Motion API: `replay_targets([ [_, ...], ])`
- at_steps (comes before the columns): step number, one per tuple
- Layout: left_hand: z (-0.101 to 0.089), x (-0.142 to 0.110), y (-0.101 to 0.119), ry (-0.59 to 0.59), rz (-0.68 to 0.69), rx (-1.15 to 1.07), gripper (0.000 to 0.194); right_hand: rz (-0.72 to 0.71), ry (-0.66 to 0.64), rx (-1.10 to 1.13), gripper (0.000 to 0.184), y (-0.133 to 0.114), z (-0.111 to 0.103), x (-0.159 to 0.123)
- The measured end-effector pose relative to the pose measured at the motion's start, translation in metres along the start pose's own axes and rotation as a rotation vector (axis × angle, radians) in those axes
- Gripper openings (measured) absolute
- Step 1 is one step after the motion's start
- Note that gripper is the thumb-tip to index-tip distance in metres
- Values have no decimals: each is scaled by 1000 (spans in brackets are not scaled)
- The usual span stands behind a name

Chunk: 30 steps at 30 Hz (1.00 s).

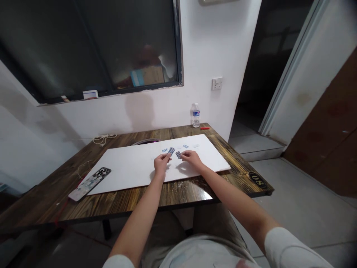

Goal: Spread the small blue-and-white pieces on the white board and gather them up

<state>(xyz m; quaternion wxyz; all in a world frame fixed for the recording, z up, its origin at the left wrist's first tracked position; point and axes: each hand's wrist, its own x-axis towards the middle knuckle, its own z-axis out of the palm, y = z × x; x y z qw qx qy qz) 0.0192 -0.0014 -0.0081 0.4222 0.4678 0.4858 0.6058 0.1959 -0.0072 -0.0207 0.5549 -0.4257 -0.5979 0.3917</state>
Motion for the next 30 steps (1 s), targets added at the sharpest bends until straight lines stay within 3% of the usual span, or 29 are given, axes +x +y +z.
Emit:
replay_targets([
  [6,1,0,-2,-91,-17,26,43,207,9,436,41,-3,10,-4],
  [13,3,-10,9,-236,57,118,36,169,54,398,41,-3,13,-9],
  [21,3,-10,7,-254,162,146,31,55,10,103,33,-1,12,-8],
  [25,2,-4,1,-133,139,79,32,-97,-55,-346,20,-3,9,-9],
  [30,-2,1,-1,29,94,-5,37,-249,-192,-911,18,-11,6,-18],
])
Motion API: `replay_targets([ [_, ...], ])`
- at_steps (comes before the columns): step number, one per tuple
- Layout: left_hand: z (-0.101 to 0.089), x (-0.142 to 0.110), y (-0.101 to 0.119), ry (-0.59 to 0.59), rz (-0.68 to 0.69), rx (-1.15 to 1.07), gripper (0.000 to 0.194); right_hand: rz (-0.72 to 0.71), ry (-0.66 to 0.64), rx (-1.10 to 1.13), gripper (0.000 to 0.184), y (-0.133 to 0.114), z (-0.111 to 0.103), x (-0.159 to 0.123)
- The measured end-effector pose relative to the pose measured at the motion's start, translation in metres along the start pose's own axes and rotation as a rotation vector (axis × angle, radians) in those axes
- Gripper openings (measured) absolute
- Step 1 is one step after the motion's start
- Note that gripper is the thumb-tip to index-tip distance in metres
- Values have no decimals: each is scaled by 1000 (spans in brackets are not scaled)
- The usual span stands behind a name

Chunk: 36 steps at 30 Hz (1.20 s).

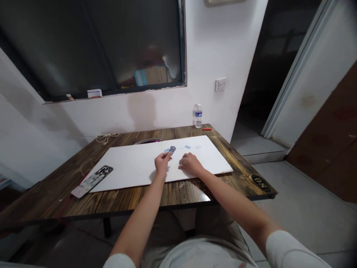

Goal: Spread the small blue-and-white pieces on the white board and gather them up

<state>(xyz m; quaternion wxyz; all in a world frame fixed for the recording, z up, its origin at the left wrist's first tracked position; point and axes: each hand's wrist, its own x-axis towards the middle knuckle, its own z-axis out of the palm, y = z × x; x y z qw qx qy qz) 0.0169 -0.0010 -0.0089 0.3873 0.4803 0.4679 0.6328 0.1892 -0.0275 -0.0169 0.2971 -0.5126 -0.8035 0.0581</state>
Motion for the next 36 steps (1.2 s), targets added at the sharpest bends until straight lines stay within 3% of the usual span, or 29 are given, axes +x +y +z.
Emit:
replay_targets([
  [11,2,-2,6,9,-34,27,44,-179,-285,-455,27,-24,-7,2],
  [22,2,-3,6,8,-24,22,42,-202,-321,-534,27,-26,2,5],
  [36,0,0,0,-14,-15,65,41,-116,-265,-423,29,-33,-3,5],
])
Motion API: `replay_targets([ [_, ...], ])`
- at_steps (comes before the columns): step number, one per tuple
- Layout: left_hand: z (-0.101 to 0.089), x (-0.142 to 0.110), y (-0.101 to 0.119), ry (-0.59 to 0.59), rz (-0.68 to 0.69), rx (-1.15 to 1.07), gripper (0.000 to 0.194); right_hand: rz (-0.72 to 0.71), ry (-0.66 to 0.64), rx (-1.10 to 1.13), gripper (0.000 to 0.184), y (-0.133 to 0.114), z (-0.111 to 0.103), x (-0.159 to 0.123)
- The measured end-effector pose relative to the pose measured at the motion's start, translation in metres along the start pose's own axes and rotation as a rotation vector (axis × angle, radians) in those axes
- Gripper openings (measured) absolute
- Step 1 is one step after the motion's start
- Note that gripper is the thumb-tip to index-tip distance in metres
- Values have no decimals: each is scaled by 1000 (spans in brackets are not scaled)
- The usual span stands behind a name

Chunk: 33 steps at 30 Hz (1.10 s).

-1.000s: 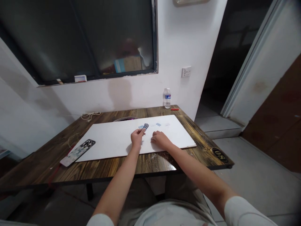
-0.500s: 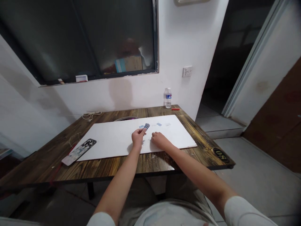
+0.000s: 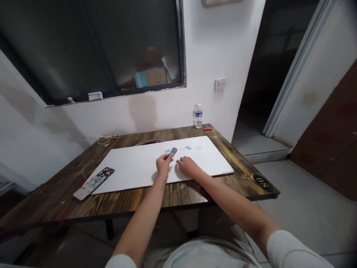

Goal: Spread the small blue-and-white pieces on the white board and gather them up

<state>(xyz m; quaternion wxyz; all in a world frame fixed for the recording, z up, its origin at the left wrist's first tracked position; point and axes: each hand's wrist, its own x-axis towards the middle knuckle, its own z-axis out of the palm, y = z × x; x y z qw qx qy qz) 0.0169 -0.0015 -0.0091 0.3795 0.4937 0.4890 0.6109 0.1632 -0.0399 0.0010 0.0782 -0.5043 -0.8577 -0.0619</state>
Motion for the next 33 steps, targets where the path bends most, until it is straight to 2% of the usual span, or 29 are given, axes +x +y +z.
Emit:
replay_targets([
  [4,0,-1,-1,2,-12,6,42,-15,15,36,36,3,-1,-1],
  [16,1,-1,2,9,-17,20,47,95,-6,20,31,-4,2,0],
  [22,2,-2,3,7,-15,26,43,106,-30,14,31,-4,2,1],
  [29,1,-4,7,9,-30,24,47,114,15,85,38,0,5,-3],
  [33,1,-4,6,8,-35,26,45,117,-8,106,31,1,3,-5],
])
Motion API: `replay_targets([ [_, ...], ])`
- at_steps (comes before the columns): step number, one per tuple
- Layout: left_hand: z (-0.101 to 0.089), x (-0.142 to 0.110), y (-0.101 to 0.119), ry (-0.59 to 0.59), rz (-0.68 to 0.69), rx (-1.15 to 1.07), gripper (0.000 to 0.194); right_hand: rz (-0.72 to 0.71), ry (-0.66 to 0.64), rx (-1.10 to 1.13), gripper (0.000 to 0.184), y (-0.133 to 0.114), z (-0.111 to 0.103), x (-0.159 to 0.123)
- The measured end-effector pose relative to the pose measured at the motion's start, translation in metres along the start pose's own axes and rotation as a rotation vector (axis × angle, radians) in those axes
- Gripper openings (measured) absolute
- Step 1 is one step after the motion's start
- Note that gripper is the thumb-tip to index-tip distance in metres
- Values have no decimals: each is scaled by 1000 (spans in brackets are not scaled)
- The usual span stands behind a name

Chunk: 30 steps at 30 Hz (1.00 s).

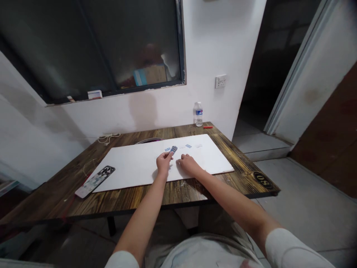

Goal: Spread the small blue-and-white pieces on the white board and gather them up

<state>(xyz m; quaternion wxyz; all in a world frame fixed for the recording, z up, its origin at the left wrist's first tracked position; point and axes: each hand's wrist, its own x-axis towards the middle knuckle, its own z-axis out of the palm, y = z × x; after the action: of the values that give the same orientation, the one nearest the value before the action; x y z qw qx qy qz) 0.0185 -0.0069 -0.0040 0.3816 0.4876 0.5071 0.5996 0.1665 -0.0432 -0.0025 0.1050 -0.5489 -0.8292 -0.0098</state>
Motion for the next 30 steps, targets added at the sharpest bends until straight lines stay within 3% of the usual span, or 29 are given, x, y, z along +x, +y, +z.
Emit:
replay_targets([
  [10,1,1,-2,4,8,0,43,-25,36,108,28,9,3,1],
  [18,0,1,-2,6,-18,17,46,-89,4,33,25,11,-4,-2],
  [30,1,-1,0,6,-10,9,45,-67,-5,-5,26,9,0,1],
])
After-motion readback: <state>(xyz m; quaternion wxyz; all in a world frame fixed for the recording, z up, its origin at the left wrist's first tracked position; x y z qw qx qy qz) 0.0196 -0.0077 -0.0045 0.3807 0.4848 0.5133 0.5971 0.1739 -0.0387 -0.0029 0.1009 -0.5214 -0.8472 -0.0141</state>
